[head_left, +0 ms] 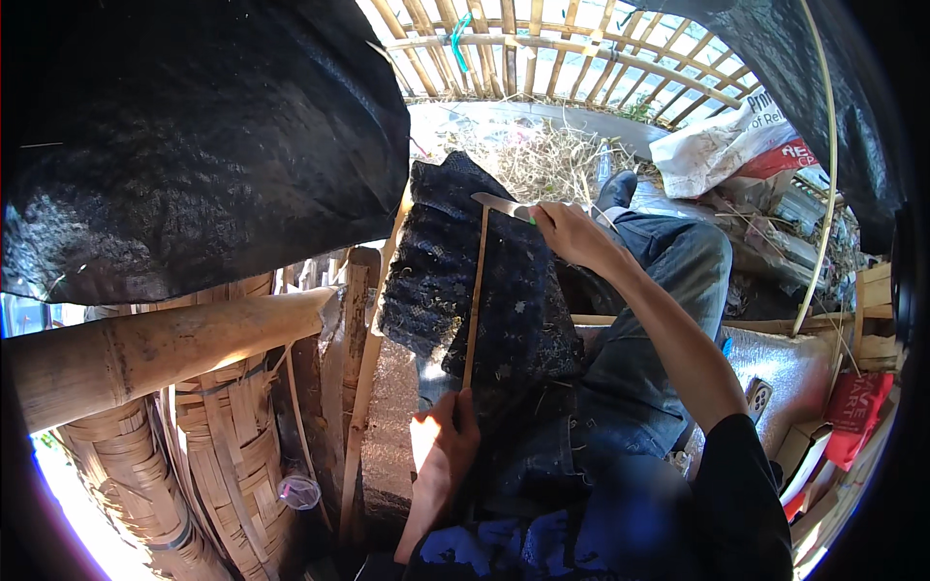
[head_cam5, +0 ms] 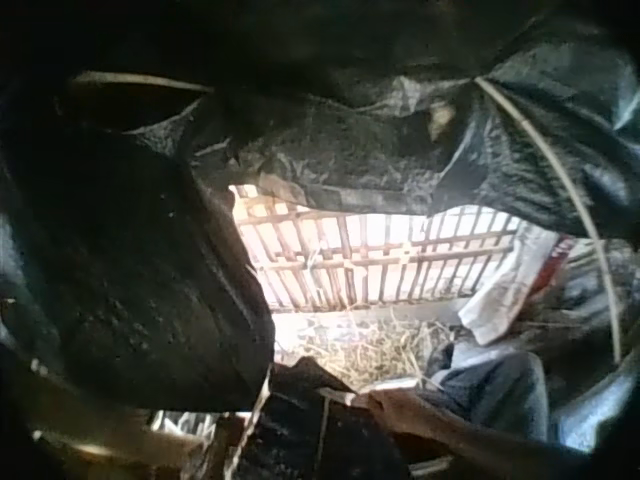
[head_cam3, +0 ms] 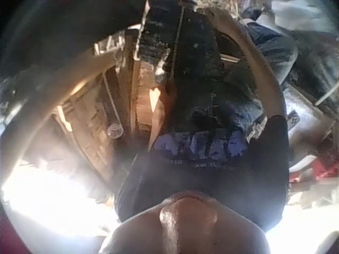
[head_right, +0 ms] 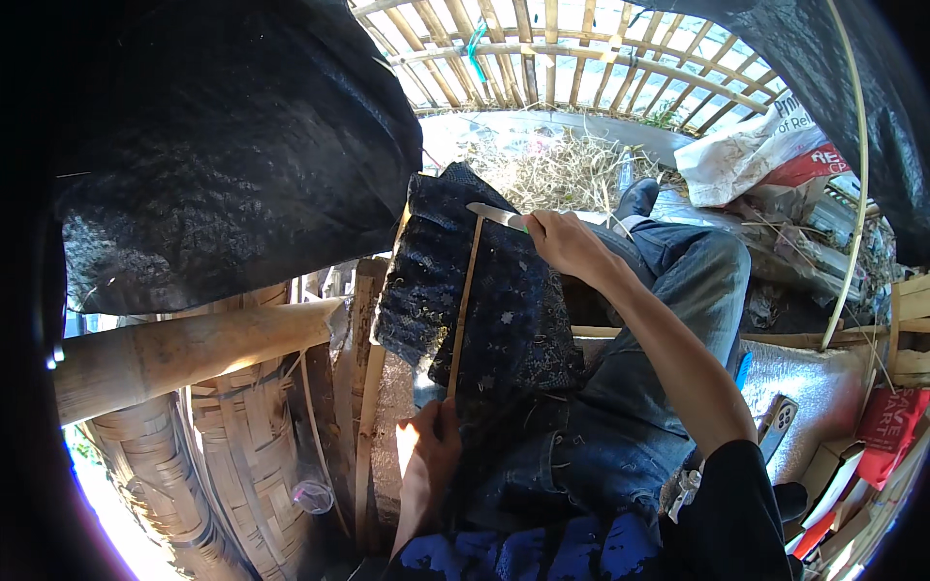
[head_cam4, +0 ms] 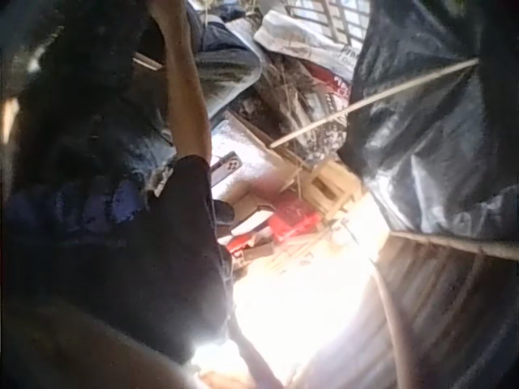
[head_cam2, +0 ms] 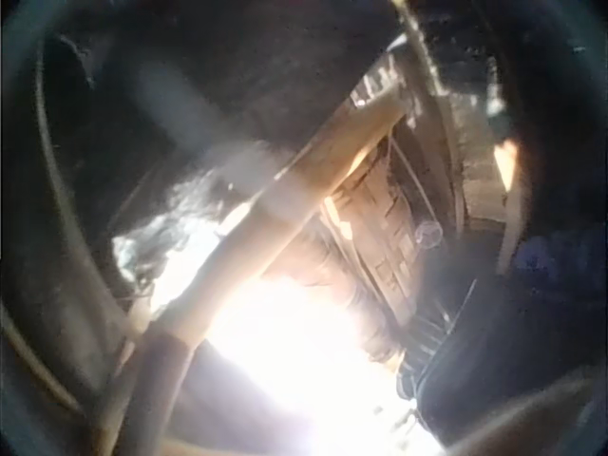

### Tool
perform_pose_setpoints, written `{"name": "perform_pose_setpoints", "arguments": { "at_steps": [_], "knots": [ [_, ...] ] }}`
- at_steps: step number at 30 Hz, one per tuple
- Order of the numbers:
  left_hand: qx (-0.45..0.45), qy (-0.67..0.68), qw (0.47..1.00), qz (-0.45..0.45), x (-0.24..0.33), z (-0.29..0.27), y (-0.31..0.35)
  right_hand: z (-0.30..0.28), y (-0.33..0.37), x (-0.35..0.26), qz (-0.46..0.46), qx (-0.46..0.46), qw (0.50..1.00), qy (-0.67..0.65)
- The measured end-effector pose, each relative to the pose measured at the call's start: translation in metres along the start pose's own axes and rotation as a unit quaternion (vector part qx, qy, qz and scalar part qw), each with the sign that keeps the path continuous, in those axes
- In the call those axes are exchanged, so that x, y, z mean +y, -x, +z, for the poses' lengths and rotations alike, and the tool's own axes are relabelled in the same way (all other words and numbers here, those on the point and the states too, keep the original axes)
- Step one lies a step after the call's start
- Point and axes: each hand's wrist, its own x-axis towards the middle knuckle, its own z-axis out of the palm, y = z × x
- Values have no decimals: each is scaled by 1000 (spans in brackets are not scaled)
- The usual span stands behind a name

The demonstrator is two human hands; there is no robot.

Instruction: Shaving and smoothing bamboo sticks to secure them around a structural component of furniture.

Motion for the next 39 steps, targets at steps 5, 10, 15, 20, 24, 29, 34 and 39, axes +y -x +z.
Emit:
{"name": "perform_pose_setpoints", "arguments": {
  "at_steps": [5,10,15,20,24,29,34,39],
  "knots": [
    [-3,9,1000,14,-2,3,-1,31,5,26,-5,-10,999,-47],
    [-16,42,999,-24,-6,2,-2,30,40,-4,-21,-72,993,-90],
    [-118,310,915,-229,-8,-6,-3,20,61,-5,27,-69,969,-238],
    [-147,458,840,-250,-23,-10,-4,18,56,-9,0,84,960,-267],
    [-141,402,880,-211,-18,-12,-5,16,44,-7,-40,123,956,-264],
    [-124,367,907,-163,-23,-3,-4,15,9,-1,-115,154,976,-104],
    [-93,339,931,-101,-32,11,-2,30,-19,19,-159,120,980,18],
    [-113,371,908,-158,-30,7,-2,45,-25,11,-97,79,989,-78]
  ]
}}
